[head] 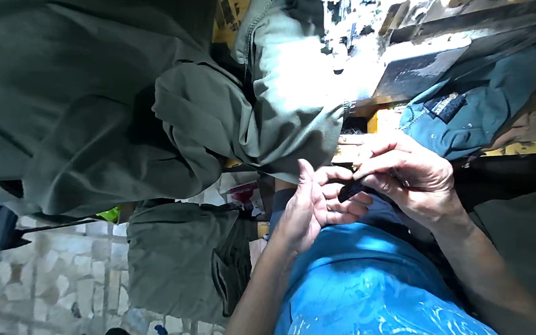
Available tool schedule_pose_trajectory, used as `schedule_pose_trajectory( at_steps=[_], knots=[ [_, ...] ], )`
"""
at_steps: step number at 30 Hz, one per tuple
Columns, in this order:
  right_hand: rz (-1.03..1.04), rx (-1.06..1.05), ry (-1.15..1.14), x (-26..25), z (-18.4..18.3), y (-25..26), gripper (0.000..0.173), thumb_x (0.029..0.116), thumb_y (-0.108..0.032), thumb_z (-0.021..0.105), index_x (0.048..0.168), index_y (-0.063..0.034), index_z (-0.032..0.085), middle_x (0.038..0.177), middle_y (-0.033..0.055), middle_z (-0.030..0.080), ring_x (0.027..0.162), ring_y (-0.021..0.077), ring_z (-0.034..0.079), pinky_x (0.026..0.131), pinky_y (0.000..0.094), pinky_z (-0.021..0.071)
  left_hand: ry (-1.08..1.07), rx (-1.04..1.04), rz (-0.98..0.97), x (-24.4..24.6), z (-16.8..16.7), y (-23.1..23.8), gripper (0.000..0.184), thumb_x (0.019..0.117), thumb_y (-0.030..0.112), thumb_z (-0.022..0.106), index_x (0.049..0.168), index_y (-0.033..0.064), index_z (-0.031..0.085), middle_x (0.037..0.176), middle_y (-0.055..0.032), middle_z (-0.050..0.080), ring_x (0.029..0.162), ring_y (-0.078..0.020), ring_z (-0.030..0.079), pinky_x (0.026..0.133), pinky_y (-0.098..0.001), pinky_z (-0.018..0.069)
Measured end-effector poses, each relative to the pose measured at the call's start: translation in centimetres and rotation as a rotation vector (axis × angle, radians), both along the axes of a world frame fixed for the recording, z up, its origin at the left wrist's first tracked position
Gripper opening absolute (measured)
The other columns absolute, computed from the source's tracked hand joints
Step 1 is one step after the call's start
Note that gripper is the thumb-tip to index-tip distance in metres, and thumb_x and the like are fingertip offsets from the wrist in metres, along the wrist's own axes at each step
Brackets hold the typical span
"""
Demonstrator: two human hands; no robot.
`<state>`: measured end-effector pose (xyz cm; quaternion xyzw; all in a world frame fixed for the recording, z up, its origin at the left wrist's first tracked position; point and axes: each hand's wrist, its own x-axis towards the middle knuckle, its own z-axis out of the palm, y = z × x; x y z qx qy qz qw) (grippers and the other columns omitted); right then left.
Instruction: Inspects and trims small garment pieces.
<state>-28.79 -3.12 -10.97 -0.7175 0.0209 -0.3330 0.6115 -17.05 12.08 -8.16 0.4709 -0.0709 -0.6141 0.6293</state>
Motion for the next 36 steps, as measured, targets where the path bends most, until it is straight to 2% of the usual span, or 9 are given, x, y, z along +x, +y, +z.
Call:
schedule_pose_trajectory(
  at_steps=[1, 3, 5, 8, 10, 12, 18, 25, 36],
  knots=[
    [0.038, -0.01, -0.02, 0.2, -0.3, 0.1, 0.005, 0.0937, -0.009, 0.072, 0.096, -0.0054, 0.074, 0.115, 0.0026, 0.065, 0.109, 0.0066, 0.063, 0.094, 0.0213, 0.0562, 0.095, -0.002, -0.005, 0.1, 0.1, 0.2, 0.06, 0.1091, 0.052, 0.016, 0.115, 0.0122, 0.061, 0.096, -0.0051, 0.073, 0.083, -0.012, 0.073, 0.073, -0.024, 0.0607],
    [0.05, -0.039, -0.035, 0.7, -0.9, 0.3, 0.006, 0.0919, -0.008, 0.074, 0.097, -0.005, 0.076, 0.12, 0.0052, 0.063, 0.11, 0.0062, 0.062, 0.095, 0.0201, 0.0547, 0.032, -0.016, 0.086, 0.2, 0.1, 0.4, 0.016, 0.1075, 0.016, 0.047, 0.112, 0.012, 0.062, 0.091, -0.001, 0.07, 0.08, -0.0061, 0.07, 0.073, -0.0195, 0.0591],
    [0.016, -0.03, 0.014, 0.6, -1.3, 0.6, 0.011, 0.094, -0.008, 0.072, 0.104, -0.0036, 0.074, 0.122, 0.0057, 0.063, 0.111, 0.0068, 0.062, 0.096, 0.0206, 0.0543, -0.267, -0.012, 0.194, 0.3, 0.2, 0.5, 0.022, 0.0961, -0.003, 0.06, 0.114, 0.0097, 0.06, 0.085, 0.0002, 0.07, 0.075, -0.004, 0.067, 0.07, -0.0181, 0.0575],
    [-0.066, 0.172, 0.178, -0.1, -1.4, 1.7, 0.02, 0.0996, -0.008, 0.062, 0.119, -0.0064, 0.068, 0.104, -0.0042, 0.069, 0.075, -0.0036, 0.061, 0.065, 0.0121, 0.0533, -0.758, -0.01, 0.333, 0.1, -0.5, 0.5, 0.029, 0.0885, -0.002, 0.074, 0.114, 0.0064, 0.063, 0.082, 0.0025, 0.071, 0.072, -0.0032, 0.067, 0.069, -0.0199, 0.0579],
    [-0.06, 0.38, 0.213, -0.4, -1.5, 2.7, 0.018, 0.1037, -0.01, 0.057, 0.118, -0.0084, 0.068, 0.087, -0.0059, 0.069, 0.059, -0.0024, 0.058, 0.054, 0.013, 0.0514, -0.885, -0.025, 0.409, -0.4, -0.9, 0.3, 0.026, 0.0874, -0.002, 0.075, 0.111, 0.0043, 0.067, 0.085, 0.0027, 0.072, 0.074, -0.0029, 0.068, 0.069, -0.0197, 0.0591],
    [-0.046, 0.496, 0.223, -0.7, -1.4, 3.7, 0.015, 0.105, -0.014, 0.056, 0.114, -0.011, 0.067, 0.08, -0.008, 0.068, 0.058, -0.0037, 0.057, 0.054, 0.0114, 0.0492, -0.924, -0.03, 0.46, -0.8, -1.4, 0.0, 0.024, 0.0885, -0.002, 0.074, 0.111, 0.0025, 0.069, 0.089, 0.0017, 0.073, 0.076, -0.0032, 0.069, 0.071, -0.0203, 0.0601],
    [-0.173, 0.468, 0.221, 0.1, -1.3, 4.8, 0.009, 0.0977, -0.002, 0.063, 0.106, -0.0031, 0.064, 0.07, -0.0049, 0.065, 0.055, 0.0004, 0.059, 0.053, 0.0147, 0.0521, -0.938, -0.04, 0.471, -1.6, -2.4, -0.3, 0.016, 0.0948, 0.002, 0.069, 0.111, 0.0017, 0.07, 0.09, 0.0016, 0.074, 0.077, -0.0035, 0.069, 0.072, -0.0212, 0.0602],
    [-0.241, 0.233, 0.223, 0.2, -1.5, 4.4, 0.013, 0.0955, -0.004, 0.066, 0.108, -0.0008, 0.065, 0.084, -0.002, 0.066, 0.063, 0.0012, 0.062, 0.057, 0.0158, 0.0557, -1.037, -0.009, 0.421, -0.3, -2.3, 0.5, 0.01, 0.0944, 0.004, 0.07, 0.102, 0.0013, 0.076, 0.09, 0.0003, 0.075, 0.076, -0.0034, 0.069, 0.07, -0.0199, 0.0594],
    [-0.138, 0.422, 0.219, 0.4, -1.7, 4.4, 0.01, 0.0991, -0.007, 0.064, 0.109, -0.005, 0.066, 0.074, -0.004, 0.067, 0.057, -0.0008, 0.057, 0.052, 0.0124, 0.047, -1.049, -0.012, 0.433, -0.7, -3.2, 0.5, 0.01, 0.0976, 0.004, 0.066, 0.1, 0.0007, 0.074, 0.085, 0.0021, 0.074, 0.072, -0.0019, 0.068, 0.067, -0.0192, 0.0588]
  ],
)
